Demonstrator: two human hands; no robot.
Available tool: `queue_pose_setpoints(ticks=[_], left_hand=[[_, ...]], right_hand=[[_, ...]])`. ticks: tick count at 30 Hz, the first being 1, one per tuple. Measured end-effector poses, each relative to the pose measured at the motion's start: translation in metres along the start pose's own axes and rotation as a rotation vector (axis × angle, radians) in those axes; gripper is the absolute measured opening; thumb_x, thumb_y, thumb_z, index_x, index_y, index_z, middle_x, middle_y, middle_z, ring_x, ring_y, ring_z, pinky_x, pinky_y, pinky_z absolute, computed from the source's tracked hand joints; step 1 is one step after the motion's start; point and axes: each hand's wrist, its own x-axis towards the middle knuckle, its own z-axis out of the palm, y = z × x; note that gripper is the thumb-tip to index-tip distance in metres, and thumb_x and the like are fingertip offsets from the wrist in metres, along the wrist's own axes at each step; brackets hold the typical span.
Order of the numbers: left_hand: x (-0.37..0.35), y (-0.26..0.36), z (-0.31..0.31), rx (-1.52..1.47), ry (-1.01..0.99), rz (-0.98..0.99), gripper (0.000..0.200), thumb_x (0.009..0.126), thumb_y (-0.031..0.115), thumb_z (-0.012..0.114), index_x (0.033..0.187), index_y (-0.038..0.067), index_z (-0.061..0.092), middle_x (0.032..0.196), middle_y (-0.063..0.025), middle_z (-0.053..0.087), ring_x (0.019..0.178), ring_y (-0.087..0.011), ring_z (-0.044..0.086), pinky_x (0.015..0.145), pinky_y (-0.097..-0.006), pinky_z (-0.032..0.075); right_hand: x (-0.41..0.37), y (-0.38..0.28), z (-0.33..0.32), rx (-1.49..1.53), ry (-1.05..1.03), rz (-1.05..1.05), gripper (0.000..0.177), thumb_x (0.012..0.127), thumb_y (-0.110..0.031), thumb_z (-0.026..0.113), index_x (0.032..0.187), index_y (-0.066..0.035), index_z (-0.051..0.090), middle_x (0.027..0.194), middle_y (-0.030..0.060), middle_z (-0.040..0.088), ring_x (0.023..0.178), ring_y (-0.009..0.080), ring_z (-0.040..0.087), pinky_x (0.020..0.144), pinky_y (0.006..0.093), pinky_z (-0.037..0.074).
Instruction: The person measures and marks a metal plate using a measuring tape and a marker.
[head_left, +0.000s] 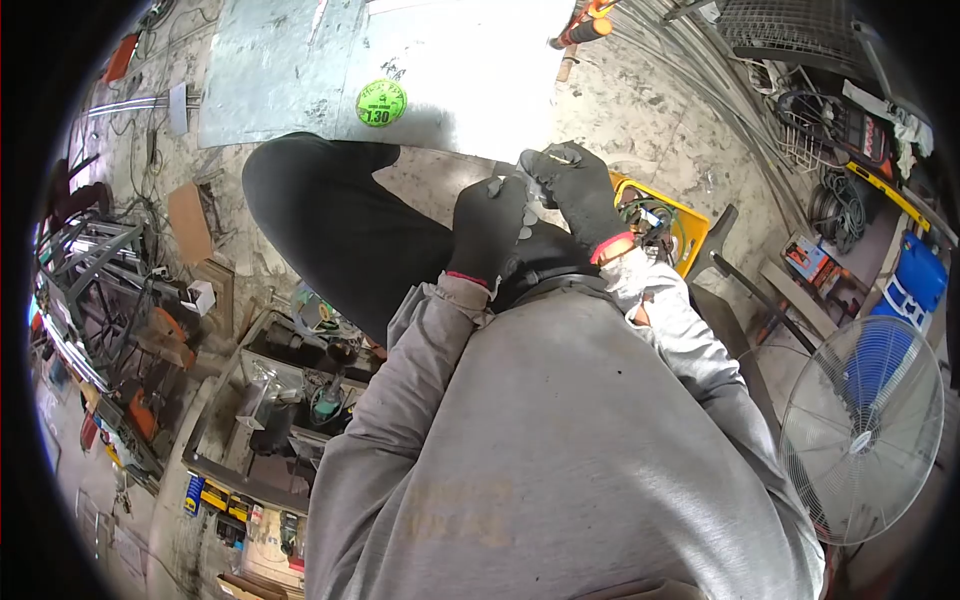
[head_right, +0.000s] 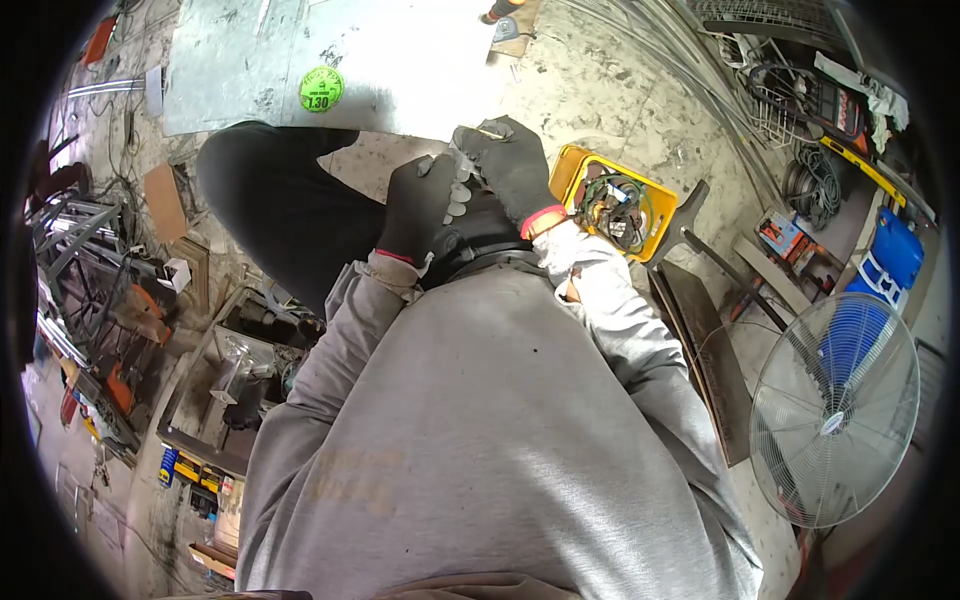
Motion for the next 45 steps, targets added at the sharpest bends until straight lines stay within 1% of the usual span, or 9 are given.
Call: queue_pose_setpoints(ticks=[8,10,18,26,30,33,38,41,45], left_hand=[[0.01,0.003,0.007,0.344,0.134,0.178,0.033,0.096,0.021,0.061,0.071,0.001,0.067,0.06,-0.009,0.064,0.052,-0.0181,0.061,0.049,-0.0356,0.047],[0.024,0.005,0.009,0.638,0.269,0.469,0.032,0.093,0.025,0.064,0.071,0.002,0.068,0.068,-0.0196,0.067,0.059,-0.04,0.063,0.059,-0.0498,0.047],[0.122,0.042,0.023,1.022,0.296,0.809,0.01,0.085,0.015,0.068,0.078,0.008,0.069,0.065,-0.0126,0.063,0.057,-0.0313,0.063,0.051,-0.0467,0.047],[0.104,0.051,0.016,0.667,0.155,0.486,0.034,0.093,0.025,0.063,0.066,0.005,0.068,0.056,-0.0129,0.061,0.053,-0.0282,0.061,0.054,-0.0425,0.048],[0.037,0.001,-0.008,1.123,0.153,0.926,0.036,0.1,0.026,0.061,0.071,0.009,0.072,0.067,-0.0183,0.067,0.061,-0.038,0.068,0.058,-0.0498,0.05],[0.015,0.009,0.0,0.618,0.159,0.382,0.043,0.096,0.034,0.065,0.067,0.002,0.069,0.071,-0.0231,0.067,0.064,-0.0443,0.065,0.063,-0.0549,0.05],[0.101,0.022,0.015,0.981,0.344,0.877,0.036,0.094,0.023,0.06,0.065,0.002,0.066,0.057,-0.0138,0.062,0.057,-0.0321,0.065,0.057,-0.0477,0.049],[0.118,0.078,0.027,0.779,0.183,0.454,0.01,0.089,0.011,0.066,0.083,0.007,0.073,0.064,-0.0132,0.066,0.063,-0.0295,0.071,0.061,-0.0436,0.054],[0.133,0.034,0.005,1.237,0.093,0.716,0.013,0.089,0.011,0.068,0.098,0.009,0.076,0.069,-0.0115,0.069,0.065,-0.0292,0.071,0.059,-0.0418,0.055]], right_hand=[[0.023,0.02,0.009,-0.051,0.11,-0.208,0.02,0.084,-0.02,0.084,0.082,-0.003,0.072,0.071,0.0049,0.069,0.065,0.0116,0.06,0.064,0.0319,0.05],[0.029,0.007,0.01,-0.048,0.14,-0.196,0.019,0.081,-0.018,0.082,0.079,-0.003,0.072,0.069,0.0062,0.068,0.065,0.0129,0.061,0.064,0.0324,0.05],[0.084,-0.066,-0.003,-0.233,0.215,-0.47,0.014,0.083,-0.013,0.082,0.083,0.0,0.075,0.074,0.0054,0.072,0.066,0.0114,0.064,0.063,0.0292,0.051],[0.106,-0.034,-0.022,-0.46,0.049,-0.826,0.031,0.083,-0.023,0.082,0.067,-0.006,0.061,0.061,0.0031,0.06,0.048,0.0118,0.051,0.049,0.0308,0.044],[0.01,-0.016,0.0,-0.377,0.045,-0.092,0.023,0.088,-0.025,0.077,0.079,-0.004,0.075,0.07,0.0097,0.071,0.063,0.0202,0.063,0.066,0.0375,0.051],[0.017,0.007,0.002,-0.388,0.071,-0.225,0.023,0.087,-0.026,0.078,0.081,-0.004,0.076,0.07,0.0089,0.071,0.064,0.0184,0.064,0.066,0.0363,0.052],[0.075,-0.041,-0.011,-0.344,0.078,-0.425,0.016,0.089,-0.011,0.079,0.082,0.001,0.072,0.072,0.0063,0.07,0.067,0.0114,0.064,0.063,0.0295,0.053],[0.112,-0.06,-0.02,-0.506,0.09,-0.758,0.02,0.086,-0.018,0.082,0.078,-0.002,0.073,0.068,0.0026,0.066,0.057,0.0102,0.056,0.054,0.0301,0.045],[0.091,-0.056,-0.017,-0.46,0.05,-0.675,0.026,0.086,-0.024,0.081,0.075,-0.003,0.071,0.065,0.0018,0.064,0.054,0.0092,0.051,0.051,0.0316,0.043]])
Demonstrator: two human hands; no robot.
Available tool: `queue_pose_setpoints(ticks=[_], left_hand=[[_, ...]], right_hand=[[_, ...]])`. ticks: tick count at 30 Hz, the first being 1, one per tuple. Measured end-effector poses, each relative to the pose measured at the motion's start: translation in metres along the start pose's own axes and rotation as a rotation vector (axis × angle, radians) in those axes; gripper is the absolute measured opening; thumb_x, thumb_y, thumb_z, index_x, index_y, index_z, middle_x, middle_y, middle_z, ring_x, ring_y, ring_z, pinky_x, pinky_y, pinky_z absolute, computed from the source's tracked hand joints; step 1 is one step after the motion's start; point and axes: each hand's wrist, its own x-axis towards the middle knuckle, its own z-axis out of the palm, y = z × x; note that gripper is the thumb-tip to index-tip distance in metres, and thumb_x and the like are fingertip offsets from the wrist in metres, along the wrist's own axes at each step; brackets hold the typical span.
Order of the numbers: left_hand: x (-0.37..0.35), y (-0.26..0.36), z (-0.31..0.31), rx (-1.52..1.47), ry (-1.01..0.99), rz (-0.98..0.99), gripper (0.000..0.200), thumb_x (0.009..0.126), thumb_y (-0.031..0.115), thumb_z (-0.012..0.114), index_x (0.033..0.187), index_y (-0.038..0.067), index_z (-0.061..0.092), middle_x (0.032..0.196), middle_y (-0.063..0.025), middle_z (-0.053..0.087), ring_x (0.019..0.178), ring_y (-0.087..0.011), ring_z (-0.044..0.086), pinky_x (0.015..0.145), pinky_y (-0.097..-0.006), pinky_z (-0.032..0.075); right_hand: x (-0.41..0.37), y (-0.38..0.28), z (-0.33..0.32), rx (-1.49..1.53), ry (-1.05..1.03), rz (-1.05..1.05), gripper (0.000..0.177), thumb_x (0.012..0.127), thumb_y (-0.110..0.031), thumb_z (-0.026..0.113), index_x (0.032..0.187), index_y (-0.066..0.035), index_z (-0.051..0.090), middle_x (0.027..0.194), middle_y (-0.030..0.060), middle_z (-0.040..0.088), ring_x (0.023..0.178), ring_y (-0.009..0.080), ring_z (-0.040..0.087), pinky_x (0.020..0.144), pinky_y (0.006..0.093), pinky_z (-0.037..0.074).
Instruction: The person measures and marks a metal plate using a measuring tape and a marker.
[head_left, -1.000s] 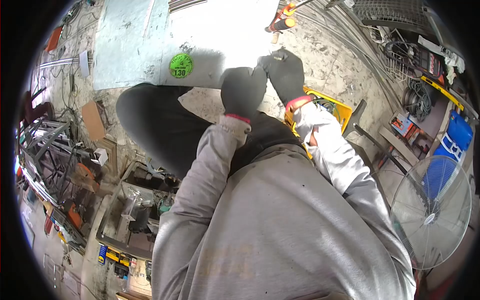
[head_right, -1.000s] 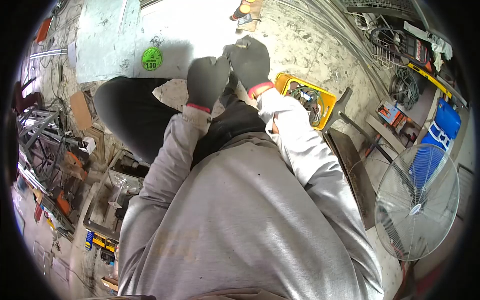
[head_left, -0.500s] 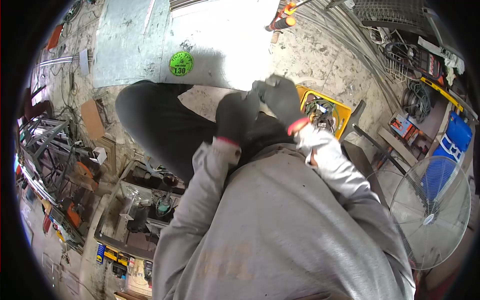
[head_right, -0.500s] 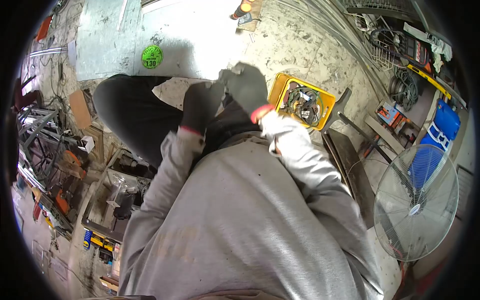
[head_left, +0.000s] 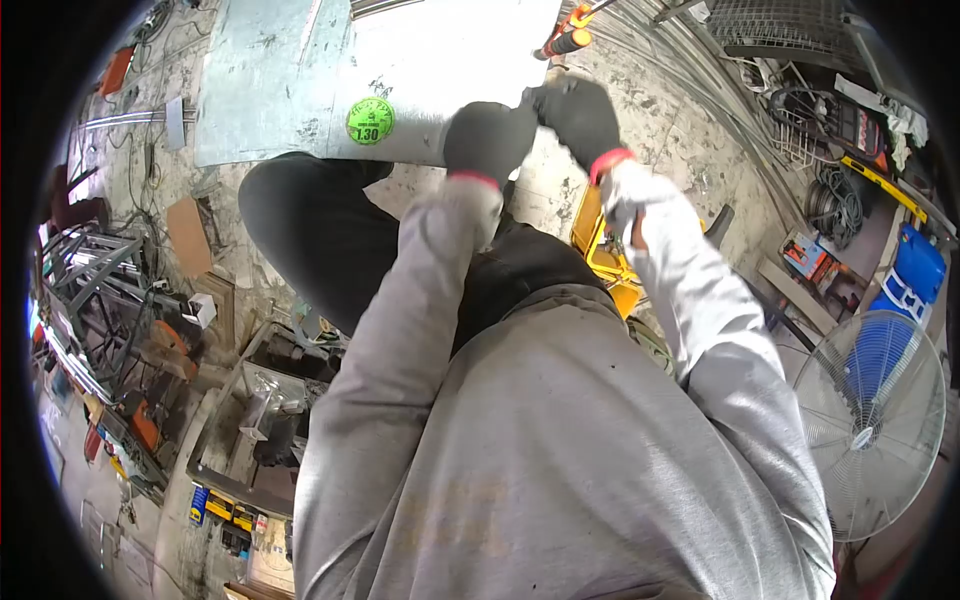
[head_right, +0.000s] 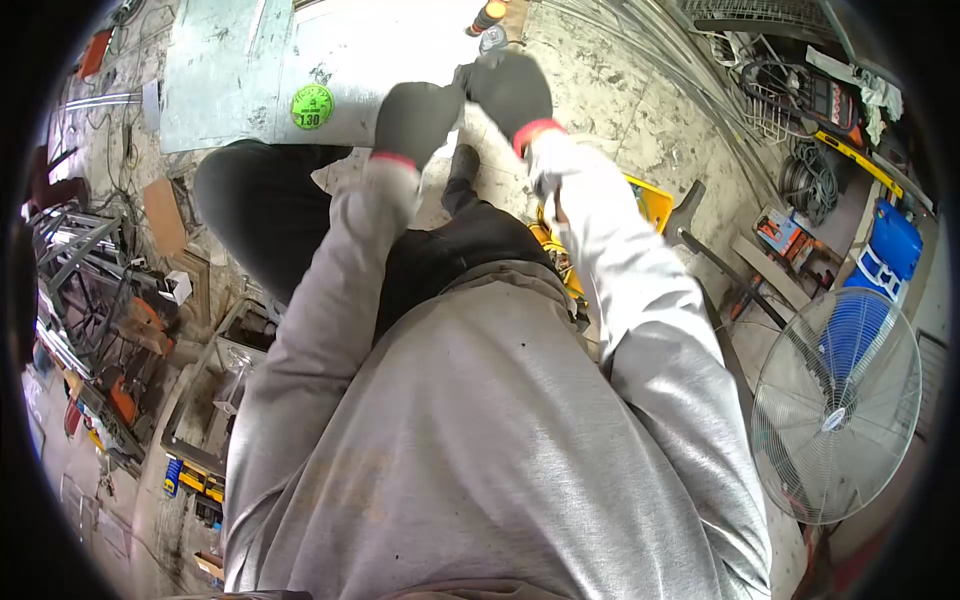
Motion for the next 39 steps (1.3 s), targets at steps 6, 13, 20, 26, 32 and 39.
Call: queue_pose_setpoints(ticks=[6,13,20,26,32,39], left_hand=[[-0.112,0.03,-0.025,-0.395,0.161,-0.099,0.03,0.095,0.027,0.07,0.079,0.002,0.071,0.063,-0.0191,0.061,0.06,-0.038,0.063,0.055,-0.0511,0.047],[0.014,0.016,-0.013,-0.462,0.102,-0.302,0.044,0.092,0.034,0.061,0.06,0.005,0.069,0.059,-0.0151,0.066,0.053,-0.0319,0.064,0.06,-0.0455,0.051],[-0.037,0.012,-0.021,-0.161,0.043,-0.033,0.036,0.093,0.03,0.062,0.07,0.004,0.072,0.066,-0.0184,0.066,0.069,-0.0418,0.068,0.067,-0.0516,0.054],[-0.099,0.026,-0.022,-0.203,0.242,-0.011,0.041,0.093,0.031,0.069,0.066,0.0,0.068,0.063,-0.0222,0.063,0.056,-0.0351,0.063,0.055,-0.0488,0.047],[0.025,0.02,-0.031,-0.268,0.059,-0.252,0.041,0.09,0.03,0.054,0.062,0.004,0.069,0.064,-0.0188,0.067,0.063,-0.0382,0.068,0.064,-0.05,0.051],[-0.048,0.009,-0.017,0.144,0.088,0.134,0.042,0.099,0.035,0.059,0.082,0.001,0.075,0.075,-0.0214,0.071,0.078,-0.0409,0.073,0.07,-0.053,0.056]], right_hand=[[-0.095,-0.013,0.032,0.011,-0.08,0.452,0.022,0.088,-0.024,0.072,0.081,-0.003,0.073,0.075,0.0156,0.07,0.071,0.0329,0.066,0.071,0.0405,0.053],[0.013,-0.001,0.003,-0.197,-0.014,0.121,0.022,0.091,-0.025,0.066,0.082,-0.01,0.078,0.078,0.0143,0.074,0.077,0.0329,0.072,0.071,0.0435,0.055],[-0.024,0.018,0.012,-0.114,-0.078,0.109,0.022,0.091,-0.023,0.073,0.077,-0.005,0.075,0.075,0.0086,0.071,0.071,0.0201,0.066,0.067,0.0369,0.052],[-0.082,-0.024,0.021,0.075,-0.126,0.508,0.029,0.087,-0.03,0.071,0.075,-0.004,0.075,0.068,0.0121,0.071,0.064,0.0239,0.066,0.067,0.0376,0.052],[0.019,0.002,-0.001,-0.071,-0.032,0.115,0.025,0.09,-0.024,0.079,0.08,-0.001,0.075,0.068,0.0056,0.067,0.065,0.0105,0.059,0.063,0.0315,0.049],[-0.04,-0.002,0.007,0.079,-0.17,0.219,0.03,0.091,-0.029,0.078,0.079,-0.001,0.076,0.068,0.0056,0.067,0.064,0.0131,0.059,0.064,0.035,0.049]])
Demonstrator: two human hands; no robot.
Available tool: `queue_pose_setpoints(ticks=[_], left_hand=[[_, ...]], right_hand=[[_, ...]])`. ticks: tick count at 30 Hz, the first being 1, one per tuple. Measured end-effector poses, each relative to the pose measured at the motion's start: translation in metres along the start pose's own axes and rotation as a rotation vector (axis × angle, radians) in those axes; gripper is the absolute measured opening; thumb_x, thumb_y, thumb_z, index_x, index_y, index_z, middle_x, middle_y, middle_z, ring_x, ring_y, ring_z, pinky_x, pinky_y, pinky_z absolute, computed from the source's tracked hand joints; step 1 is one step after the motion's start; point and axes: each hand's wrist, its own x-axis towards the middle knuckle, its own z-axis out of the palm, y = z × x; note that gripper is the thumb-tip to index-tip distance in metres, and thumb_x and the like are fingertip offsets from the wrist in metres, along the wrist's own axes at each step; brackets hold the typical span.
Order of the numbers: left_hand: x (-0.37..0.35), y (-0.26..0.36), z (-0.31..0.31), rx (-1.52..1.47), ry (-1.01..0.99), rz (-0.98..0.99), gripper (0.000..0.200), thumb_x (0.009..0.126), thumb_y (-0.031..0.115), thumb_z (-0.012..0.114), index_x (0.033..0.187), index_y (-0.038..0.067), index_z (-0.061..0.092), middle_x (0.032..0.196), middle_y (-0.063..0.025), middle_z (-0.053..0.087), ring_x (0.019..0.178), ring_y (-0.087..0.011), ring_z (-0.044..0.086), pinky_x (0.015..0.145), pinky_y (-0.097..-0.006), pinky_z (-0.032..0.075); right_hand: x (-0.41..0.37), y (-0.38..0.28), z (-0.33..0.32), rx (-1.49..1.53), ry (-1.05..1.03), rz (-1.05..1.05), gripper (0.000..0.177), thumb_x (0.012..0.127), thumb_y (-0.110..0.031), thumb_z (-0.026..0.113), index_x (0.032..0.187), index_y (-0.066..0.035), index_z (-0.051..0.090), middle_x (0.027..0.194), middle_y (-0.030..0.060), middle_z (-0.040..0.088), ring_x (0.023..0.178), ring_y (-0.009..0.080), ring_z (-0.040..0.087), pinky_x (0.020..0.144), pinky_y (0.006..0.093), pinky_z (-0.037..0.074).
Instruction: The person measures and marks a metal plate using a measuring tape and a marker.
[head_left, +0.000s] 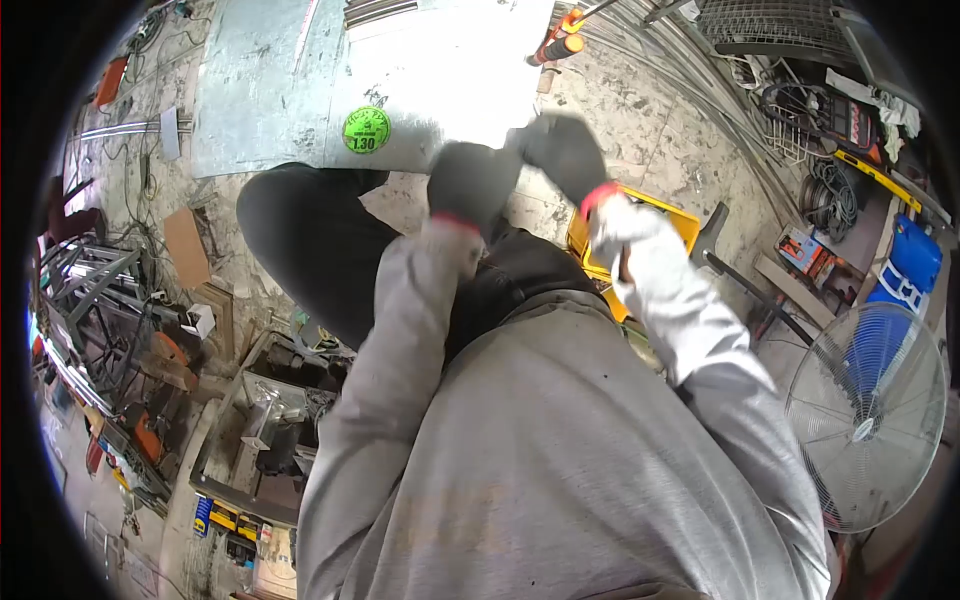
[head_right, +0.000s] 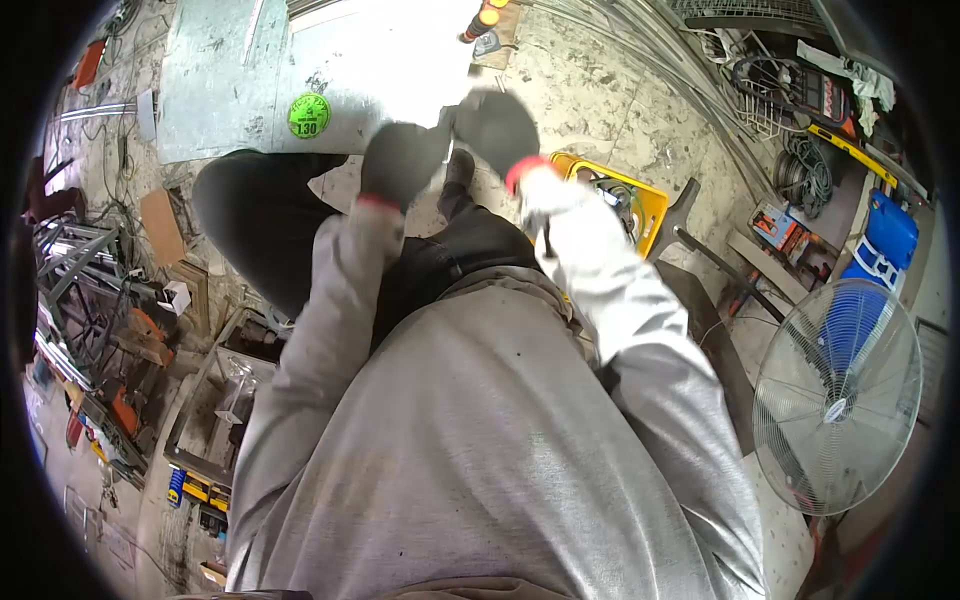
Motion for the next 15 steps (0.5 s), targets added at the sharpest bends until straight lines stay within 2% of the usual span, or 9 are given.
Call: queue_pose_setpoints(ticks=[1,2,5,7,9,10,11,12,15], left_hand=[[-0.027,0.007,-0.013,-0.05,-0.015,0.024,0.032,0.1,0.025,0.059,0.084,0.001,0.073,0.074,-0.0223,0.07,0.075,-0.0419,0.072,0.066,-0.0525,0.055],[-0.049,0.013,-0.016,-0.313,-0.07,-0.156,0.037,0.099,0.031,0.062,0.079,0.001,0.073,0.073,-0.0226,0.069,0.072,-0.0432,0.07,0.066,-0.0533,0.055],[-0.052,0.03,-0.023,-0.459,-0.09,-0.471,0.041,0.097,0.035,0.063,0.075,0.002,0.073,0.074,-0.0224,0.069,0.071,-0.0427,0.069,0.067,-0.0534,0.054],[-0.02,0.033,-0.035,-0.478,-0.112,-0.62,0.045,0.097,0.039,0.064,0.074,0.001,0.074,0.077,-0.0228,0.071,0.071,-0.0427,0.069,0.068,-0.0536,0.054],[0.027,0.029,-0.051,-0.375,-0.209,-0.564,0.055,0.101,0.047,0.055,0.082,0.001,0.079,0.086,-0.0237,0.074,0.079,-0.0417,0.073,0.072,-0.054,0.055],[0.048,0.016,-0.025,-0.33,-0.161,-0.513,0.056,0.101,0.048,0.051,0.088,0.002,0.08,0.092,-0.0244,0.075,0.086,-0.0434,0.073,0.078,-0.0543,0.057],[0.068,0.008,-0.019,-0.316,-0.146,-0.479,0.051,0.098,0.044,0.051,0.092,0.003,0.081,0.096,-0.0244,0.076,0.092,-0.0455,0.073,0.084,-0.053,0.058],[0.083,0.003,-0.026,-0.334,-0.156,-0.436,0.047,0.095,0.041,0.052,0.094,0.004,0.081,0.098,-0.0239,0.076,0.094,-0.046,0.073,0.086,-0.0515,0.058],[0.091,-0.001,-0.035,-0.383,-0.291,-0.521,0.046,0.094,0.04,0.053,0.094,0.004,0.081,0.099,-0.0237,0.076,0.095,-0.0461,0.073,0.087,-0.0509,0.058]], right_hand=[[-0.021,-0.005,0.013,-0.131,0.03,0.094,0.031,0.091,-0.029,0.078,0.078,-0.001,0.075,0.066,0.0037,0.064,0.063,0.0126,0.055,0.062,0.0341,0.047],[-0.044,-0.022,0.017,-0.086,0.001,0.294,0.031,0.091,-0.029,0.079,0.076,-0.002,0.074,0.065,0.0018,0.061,0.062,0.0123,0.053,0.061,0.0337,0.046],[-0.05,-0.011,0.031,-0.038,0.096,0.31,0.032,0.09,-0.03,0.079,0.076,-0.002,0.072,0.063,0.0011,0.058,0.061,0.0124,0.052,0.061,0.0341,0.046],[-0.028,-0.003,0.021,-0.108,0.135,0.191,0.023,0.085,-0.028,0.069,0.082,-0.006,0.077,0.075,0.017,0.071,0.073,0.0354,0.068,0.072,0.0426,0.053],[0.006,-0.01,0.001,-0.074,0.155,-0.016,0.028,0.087,-0.024,0.081,0.076,0.0,0.073,0.065,0.0039,0.066,0.062,0.0119,0.059,0.062,0.032,0.048],[0.027,-0.013,-0.008,-0.08,0.165,-0.021,0.03,0.087,-0.026,0.08,0.076,0.001,0.073,0.065,0.0052,0.066,0.063,0.0121,0.059,0.062,0.0328,0.048],[0.061,0.021,-0.013,-0.238,0.207,-0.408,0.031,0.087,-0.027,0.079,0.079,0.002,0.074,0.066,0.0069,0.066,0.064,0.0125,0.06,0.064,0.0327,0.049],[0.052,-0.038,-0.023,-0.135,0.164,0.052,0.03,0.087,-0.026,0.08,0.08,0.003,0.075,0.065,0.007,0.065,0.064,0.0117,0.06,0.064,0.0323,0.048],[0.077,-0.012,-0.028,-0.513,0.123,-0.417,0.028,0.091,-0.033,0.077,0.087,-0.006,0.08,0.074,0.0109,0.074,0.067,0.0211,0.067,0.067,0.0365,0.051]])
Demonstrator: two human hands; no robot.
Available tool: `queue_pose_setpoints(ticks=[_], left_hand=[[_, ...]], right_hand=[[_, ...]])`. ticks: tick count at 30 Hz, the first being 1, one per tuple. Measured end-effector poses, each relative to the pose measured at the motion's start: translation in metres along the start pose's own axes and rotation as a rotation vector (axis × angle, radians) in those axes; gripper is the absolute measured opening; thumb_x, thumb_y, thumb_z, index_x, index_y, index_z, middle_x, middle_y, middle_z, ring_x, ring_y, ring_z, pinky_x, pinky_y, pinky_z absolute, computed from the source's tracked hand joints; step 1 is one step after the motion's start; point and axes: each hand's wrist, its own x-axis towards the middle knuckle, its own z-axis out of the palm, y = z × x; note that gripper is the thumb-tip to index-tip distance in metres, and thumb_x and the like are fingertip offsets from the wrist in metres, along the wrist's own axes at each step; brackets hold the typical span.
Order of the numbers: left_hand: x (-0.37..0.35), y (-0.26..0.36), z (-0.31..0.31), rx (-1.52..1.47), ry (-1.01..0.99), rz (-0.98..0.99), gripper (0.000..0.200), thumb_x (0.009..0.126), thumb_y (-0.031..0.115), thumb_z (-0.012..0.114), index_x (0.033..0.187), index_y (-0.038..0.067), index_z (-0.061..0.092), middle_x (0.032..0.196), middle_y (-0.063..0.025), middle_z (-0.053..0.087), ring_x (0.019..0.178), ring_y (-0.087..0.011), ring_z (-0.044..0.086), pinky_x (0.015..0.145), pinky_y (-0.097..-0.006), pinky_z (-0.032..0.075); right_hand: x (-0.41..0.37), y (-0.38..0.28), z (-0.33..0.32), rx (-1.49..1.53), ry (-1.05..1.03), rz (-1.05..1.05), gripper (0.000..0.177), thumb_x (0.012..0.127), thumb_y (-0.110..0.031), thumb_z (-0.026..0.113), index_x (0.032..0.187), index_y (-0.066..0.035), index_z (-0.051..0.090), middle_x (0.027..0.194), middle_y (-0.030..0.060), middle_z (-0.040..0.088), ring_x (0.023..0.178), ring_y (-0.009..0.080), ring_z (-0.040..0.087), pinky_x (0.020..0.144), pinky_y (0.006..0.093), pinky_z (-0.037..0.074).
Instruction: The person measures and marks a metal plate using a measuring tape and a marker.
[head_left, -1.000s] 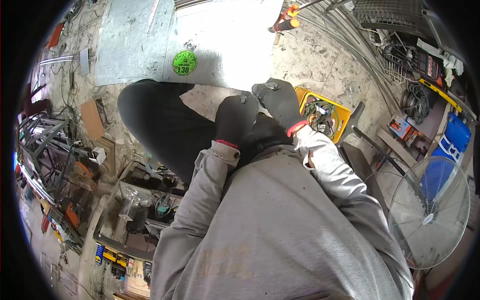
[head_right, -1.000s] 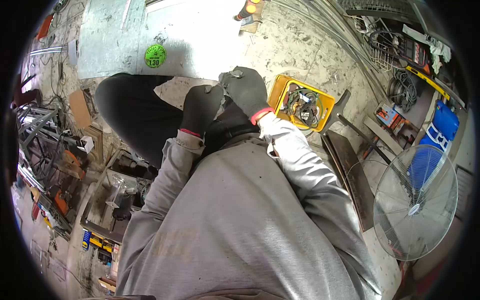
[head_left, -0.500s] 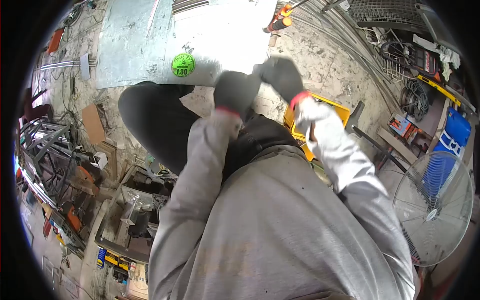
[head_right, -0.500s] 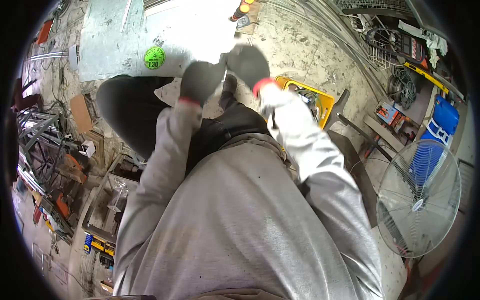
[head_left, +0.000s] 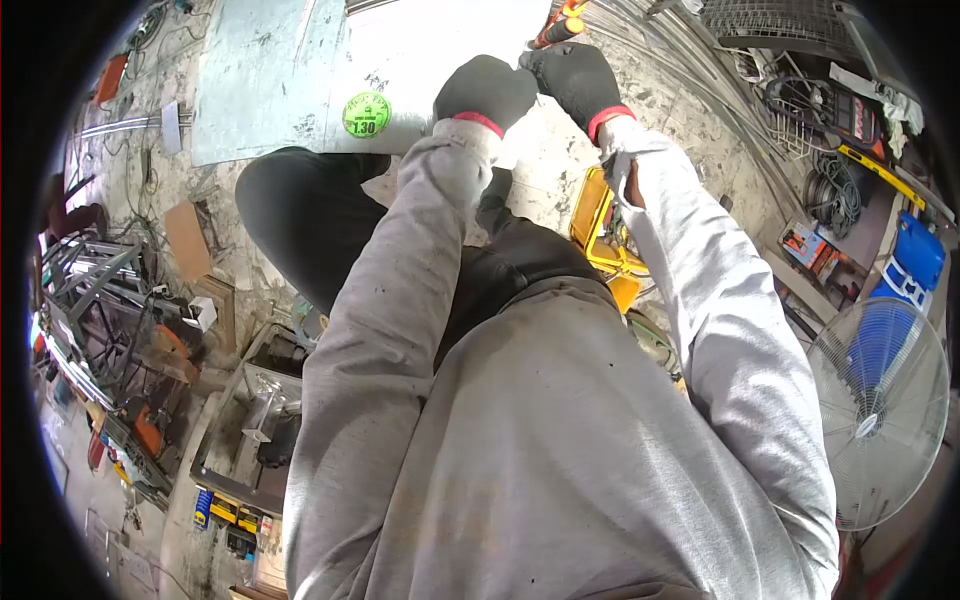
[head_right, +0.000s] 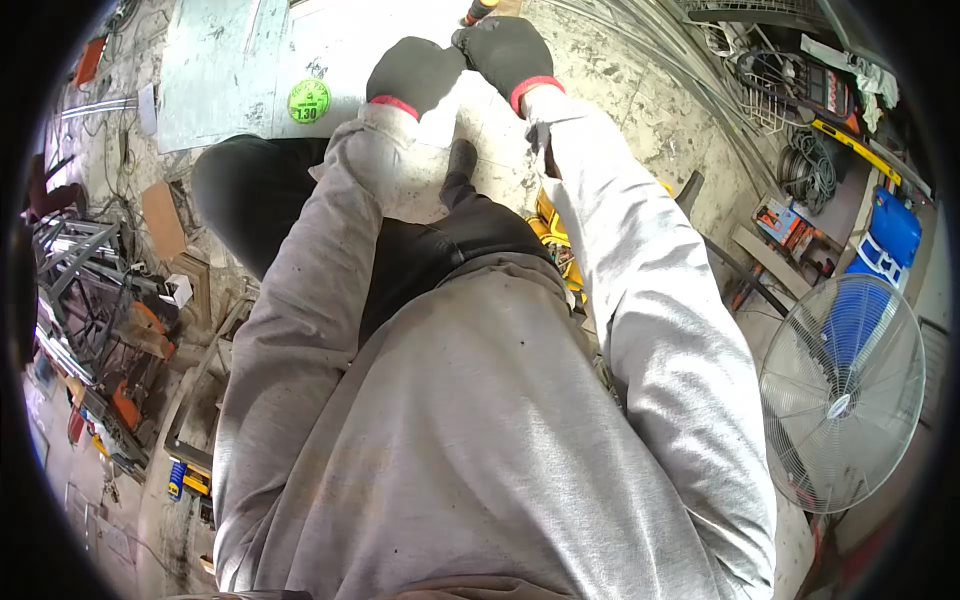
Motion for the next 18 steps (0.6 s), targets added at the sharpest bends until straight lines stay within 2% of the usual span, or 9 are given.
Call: queue_pose_setpoints(ticks=[1,3,6,7,10,13,14,16,18], left_hand=[[-0.004,-0.006,0.006,-0.036,0.039,0.04,0.046,0.094,0.04,0.053,0.093,0.003,0.081,0.098,-0.0241,0.076,0.095,-0.0464,0.073,0.087,-0.0509,0.058],[-0.026,-0.009,0.006,-0.017,0.063,0.05,0.05,0.096,0.044,0.053,0.093,0.003,0.081,0.098,-0.025,0.075,0.094,-0.0471,0.073,0.085,-0.0511,0.058],[-0.049,-0.086,0.073,0.196,0.291,0.352,0.034,0.095,0.038,0.066,0.087,0.006,0.075,0.074,-0.017,0.069,0.069,-0.0371,0.07,0.059,-0.0489,0.051],[-0.08,-0.097,0.076,0.171,0.286,0.389,0.029,0.095,0.034,0.068,0.091,0.007,0.074,0.075,-0.0171,0.068,0.068,-0.0383,0.068,0.056,-0.0497,0.05],[-0.148,-0.084,0.054,0.058,0.416,0.399,0.022,0.092,0.029,0.071,0.091,0.007,0.072,0.069,-0.0169,0.061,0.063,-0.039,0.064,0.053,-0.0503,0.047],[-0.167,-0.068,0.028,0.221,0.239,0.561,0.033,0.092,0.028,0.069,0.07,0.004,0.065,0.07,-0.0193,0.065,0.067,-0.0399,0.066,0.059,-0.0517,0.051],[-0.166,-0.065,0.031,0.139,0.312,0.572,0.03,0.092,0.027,0.069,0.073,0.004,0.066,0.07,-0.0185,0.065,0.065,-0.0362,0.066,0.057,-0.0486,0.05],[-0.166,-0.061,0.029,0.052,0.397,0.586,0.028,0.093,0.027,0.069,0.076,0.005,0.068,0.07,-0.0177,0.065,0.062,-0.0324,0.065,0.055,-0.0454,0.049],[-0.16,-0.05,0.02,-0.834,-0.113,0.141,0.027,0.096,0.028,0.068,0.083,0.005,0.072,0.069,-0.0119,0.066,0.06,-0.0206,0.064,0.055,-0.0376,0.047]], right_hand=[[-0.005,-0.002,0.0,0.001,0.007,-0.001,0.028,0.091,-0.033,0.077,0.087,-0.006,0.08,0.074,0.0109,0.074,0.067,0.0211,0.067,0.067,0.0365,0.051],[-0.019,-0.028,-0.005,0.102,-0.122,0.403,0.03,0.092,-0.036,0.075,0.088,-0.007,0.081,0.08,0.0143,0.076,0.07,0.0262,0.069,0.068,0.038,0.052],[-0.078,-0.041,0.013,0.297,-0.126,0.388,0.039,0.086,-0.04,0.079,0.08,-0.002,0.075,0.07,0.0144,0.068,0.064,0.0224,0.061,0.066,0.0407,0.05],[-0.093,-0.065,0.007,0.307,-0.21,0.578,0.035,0.087,-0.041,0.072,0.079,-0.007,0.076,0.078,0.0161,0.073,0.076,0.0309,0.07,0.073,0.0412,0.054],[-0.133,-0.088,0.015,0.357,-0.305,0.629,0.03,0.092,-0.033,0.07,0.083,-0.006,0.077,0.074,0.011,0.073,0.068,0.0239,0.068,0.072,0.0388,0.054],[-0.154,-0.066,0.018,0.672,-0.335,0.737,0.023,0.099,-0.023,0.065,0.093,-0.004,0.076,0.078,0.0078,0.073,0.066,0.018,0.067,0.069,0.0346,0.055],[-0.161,-0.055,0.016,0.935,-0.308,0.888,0.02,0.103,-0.018,0.063,0.1,-0.002,0.075,0.081,0.0063,0.073,0.065,0.0152,0.066,0.068,0.0323,0.055],[-0.166,-0.039,0.0,1.097,-0.338,0.669,0.019,0.105,-0.011,0.063,0.118,-0.001,0.07,0.097,0.0051,0.074,0.08,0.013,0.067,0.077,0.0301,0.056],[-0.162,-0.038,-0.016,1.166,-0.307,0.584,0.021,0.105,-0.012,0.064,0.121,0.0,0.069,0.102,0.0052,0.074,0.086,0.0133,0.067,0.081,0.0304,0.056]])
